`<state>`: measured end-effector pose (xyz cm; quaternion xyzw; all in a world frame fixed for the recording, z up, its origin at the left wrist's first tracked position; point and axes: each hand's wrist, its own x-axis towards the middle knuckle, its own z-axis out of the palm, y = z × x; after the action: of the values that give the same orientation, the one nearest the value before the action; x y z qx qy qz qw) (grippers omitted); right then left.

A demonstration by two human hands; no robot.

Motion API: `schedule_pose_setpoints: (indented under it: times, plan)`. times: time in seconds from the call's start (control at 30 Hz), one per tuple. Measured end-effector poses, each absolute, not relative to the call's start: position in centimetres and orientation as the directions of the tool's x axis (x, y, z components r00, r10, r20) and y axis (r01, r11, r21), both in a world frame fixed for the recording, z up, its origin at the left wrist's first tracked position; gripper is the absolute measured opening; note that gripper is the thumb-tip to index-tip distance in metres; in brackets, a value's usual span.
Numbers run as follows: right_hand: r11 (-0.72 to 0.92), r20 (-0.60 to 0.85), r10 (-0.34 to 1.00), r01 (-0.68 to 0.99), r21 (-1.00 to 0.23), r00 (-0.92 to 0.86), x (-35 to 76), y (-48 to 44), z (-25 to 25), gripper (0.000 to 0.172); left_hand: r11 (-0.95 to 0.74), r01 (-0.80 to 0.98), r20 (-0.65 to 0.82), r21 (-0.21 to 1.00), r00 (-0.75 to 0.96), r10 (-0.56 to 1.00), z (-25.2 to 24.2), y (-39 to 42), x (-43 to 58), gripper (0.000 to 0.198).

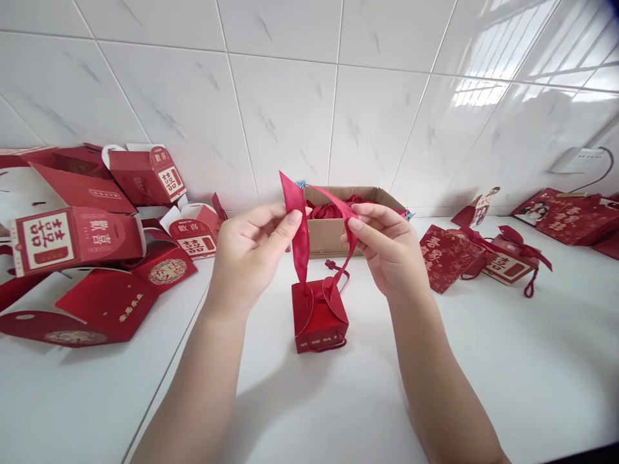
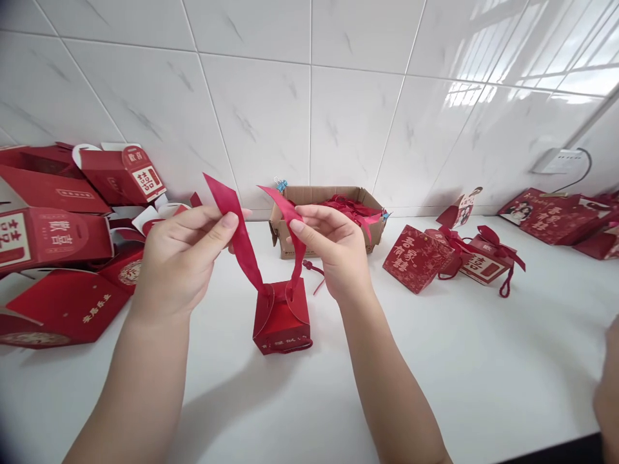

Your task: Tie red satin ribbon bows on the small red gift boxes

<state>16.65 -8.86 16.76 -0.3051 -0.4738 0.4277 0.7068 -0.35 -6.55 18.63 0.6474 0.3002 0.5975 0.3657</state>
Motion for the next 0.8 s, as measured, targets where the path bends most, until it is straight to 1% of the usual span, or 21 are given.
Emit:
schedule_pose_setpoints:
  times: [0.1, 0.13, 0.17, 0.23, 0.33, 0.4, 0.6, 0.8]
  plan:
    - [0.46, 0.41, 0.886, -0.302, -0.835, 0.215, 16.4, -9.1, 17.0, 0.033, -0.601, -0.027, 0.601, 0.799, 0.022, 0.799, 18.8, -6.9, -0.1, 0.015]
    - [0.464, 0.412, 0.884, -0.295, -0.835, 0.223, 16.2, -9.2, 17.0, 0.035, -0.612, -0.012, 0.612, 0.791, -0.012, 0.791, 18.8, -7.0, -0.1, 0.015]
    - [0.468, 0.414, 0.881, -0.288, -0.835, 0.23, 16.1, -9.3, 17.0, 0.034, -0.617, 0.008, 0.617, 0.787, -0.042, 0.786, 18.9, -7.1, -0.1, 0.014]
    - [0.483, 0.424, 0.872, -0.282, -0.829, 0.244, 15.9, -9.5, 17.0, 0.025, -0.62, 0.039, 0.621, 0.784, -0.085, 0.779, 19.0, -7.2, -0.2, 0.013]
    - [0.495, 0.428, 0.864, -0.293, -0.818, 0.265, 15.8, -9.7, 17.0, 0.011, -0.626, 0.049, 0.628, 0.778, -0.102, 0.772, 19.1, -7.2, -0.3, 0.012]
    - [0.499, 0.43, 0.862, -0.301, -0.813, 0.269, 15.8, -9.8, 17.0, 0.006, -0.639, 0.046, 0.64, 0.768, -0.109, 0.761, 19.1, -7.3, -0.4, 0.012]
    - [0.525, 0.464, 0.849, -0.311, -0.792, 0.252, 15.9, -10.2, 17.3, 0.002, -0.639, 0.068, 0.642, 0.766, -0.129, 0.756, 19.4, -7.7, -0.4, 0.01]
    - [0.519, 0.476, 0.852, -0.233, -0.822, 0.219, 15.7, -10.4, 17.3, 0.006, -0.674, 0.027, 0.67, 0.739, -0.144, 0.729, 19.5, -7.9, -0.1, 0.006]
